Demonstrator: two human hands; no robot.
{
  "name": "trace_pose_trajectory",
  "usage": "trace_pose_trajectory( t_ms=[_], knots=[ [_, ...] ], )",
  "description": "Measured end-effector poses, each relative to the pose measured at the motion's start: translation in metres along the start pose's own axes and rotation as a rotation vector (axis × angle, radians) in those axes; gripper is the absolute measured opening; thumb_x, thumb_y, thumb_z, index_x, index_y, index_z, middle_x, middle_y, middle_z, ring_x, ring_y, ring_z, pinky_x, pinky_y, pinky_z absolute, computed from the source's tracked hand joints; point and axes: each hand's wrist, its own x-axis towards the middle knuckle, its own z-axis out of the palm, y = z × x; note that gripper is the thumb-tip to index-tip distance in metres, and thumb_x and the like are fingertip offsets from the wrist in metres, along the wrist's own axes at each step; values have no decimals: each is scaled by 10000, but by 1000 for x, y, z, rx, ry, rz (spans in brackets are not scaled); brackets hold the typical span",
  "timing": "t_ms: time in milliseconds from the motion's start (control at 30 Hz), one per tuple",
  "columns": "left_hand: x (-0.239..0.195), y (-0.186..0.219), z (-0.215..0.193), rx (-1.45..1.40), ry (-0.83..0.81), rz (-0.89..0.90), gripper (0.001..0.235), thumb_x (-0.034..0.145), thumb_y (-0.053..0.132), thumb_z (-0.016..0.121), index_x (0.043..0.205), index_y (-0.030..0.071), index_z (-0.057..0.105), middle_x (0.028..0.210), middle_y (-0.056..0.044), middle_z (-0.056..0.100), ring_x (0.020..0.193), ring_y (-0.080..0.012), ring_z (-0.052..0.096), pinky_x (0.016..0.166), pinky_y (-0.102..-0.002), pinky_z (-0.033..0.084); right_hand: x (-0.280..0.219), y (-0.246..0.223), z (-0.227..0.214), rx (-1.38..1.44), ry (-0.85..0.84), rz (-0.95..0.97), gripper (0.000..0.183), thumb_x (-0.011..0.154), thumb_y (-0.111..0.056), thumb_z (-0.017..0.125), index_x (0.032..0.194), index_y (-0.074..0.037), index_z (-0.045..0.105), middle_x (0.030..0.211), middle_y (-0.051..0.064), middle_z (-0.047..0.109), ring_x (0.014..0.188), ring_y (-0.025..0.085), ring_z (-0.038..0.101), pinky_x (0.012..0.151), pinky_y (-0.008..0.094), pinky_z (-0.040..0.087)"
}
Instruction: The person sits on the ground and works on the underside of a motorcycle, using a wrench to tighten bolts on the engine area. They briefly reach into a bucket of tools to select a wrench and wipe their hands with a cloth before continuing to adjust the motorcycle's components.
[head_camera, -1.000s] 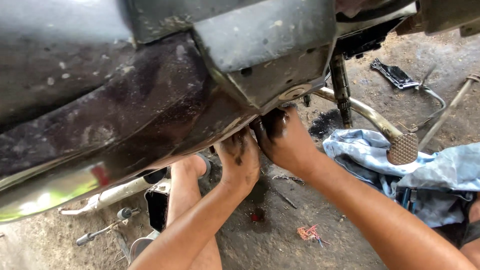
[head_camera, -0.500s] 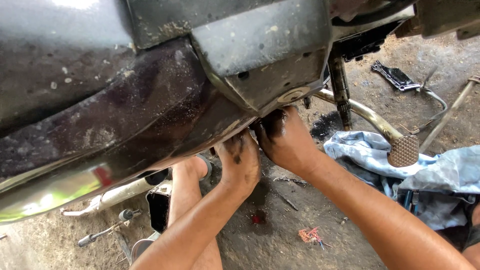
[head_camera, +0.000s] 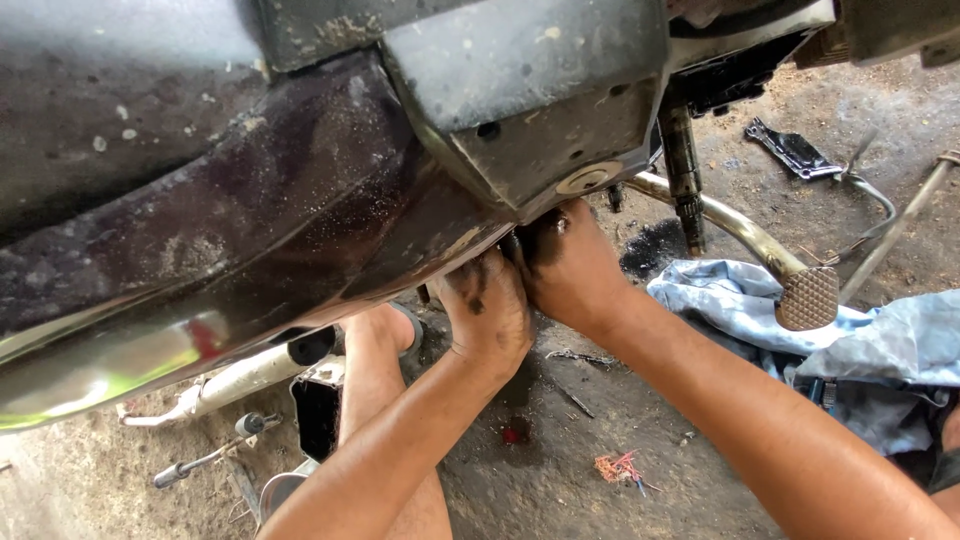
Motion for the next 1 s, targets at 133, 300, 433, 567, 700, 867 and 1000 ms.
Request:
trace_pose_trajectory(
  t_ms=[133, 300, 433, 567, 700, 867, 1000],
  knots=[
    [3, 31, 8, -79, -66, 104, 388, 1003, -20, 620, 1339, 59, 444, 1325, -70, 512, 1211, -156, 486, 1007, -265, 407, 7, -17, -1, -25, 56, -85, 306, 884, -96, 654, 1171, 7, 628, 1138, 255, 670, 1006, 509, 618, 849, 539, 520],
    [11, -9, -18, 28, -175, 183, 463, 1050, -35, 614, 1407, 66, 337, 1303, -83, 450, 1183, -167, 443, 1027, -271, 380, -2, -12, -3, -50, 72, -50, 279, 880, -67, 667, 1145, 15, 640, 1105, 252, 676, 978, 505, 611, 825, 545, 511],
    [12, 1, -15, 91, -247, 174, 540, 1025, -18, 575, 1469, 58, 278, 1427, -90, 421, 1304, -170, 429, 1122, -270, 361, 2, -17, -8, 22, 79, -109, 262, 903, -18, 658, 1159, 31, 635, 1113, 237, 676, 987, 494, 617, 817, 539, 514],
    [12, 10, -10, 73, -204, 36, 470, 1045, 43, 585, 1453, 17, 353, 1418, -117, 452, 1273, -198, 453, 1092, -291, 379, 3, -15, -10, 38, 37, -92, 230, 921, -15, 663, 1147, 20, 641, 1107, 226, 682, 985, 490, 620, 808, 533, 518],
    [8, 16, 2, -37, -181, 123, 582, 982, 26, 618, 1474, 33, 306, 1422, -114, 429, 1284, -199, 440, 1102, -305, 368, 1, -11, -7, 40, 54, -89, 259, 914, -12, 654, 1170, 23, 627, 1122, 239, 671, 995, 497, 614, 827, 533, 520],
    [-2, 44, 20, -142, -96, 36, 658, 965, 8, 649, 1491, 79, 261, 1450, -113, 427, 1307, -202, 440, 1131, -326, 357, -1, -7, -7, 7, 94, -128, 333, 880, -5, 641, 1206, 42, 592, 1141, 269, 650, 1002, 523, 591, 841, 553, 505],
    [-3, 30, 16, -172, -143, 187, 614, 995, 12, 637, 1506, 58, 300, 1473, -116, 437, 1334, -212, 441, 1155, -338, 350, -3, -5, -5, 45, 69, -84, 310, 903, -17, 642, 1208, 24, 604, 1150, 249, 659, 1025, 508, 602, 849, 538, 517]
  ],
)
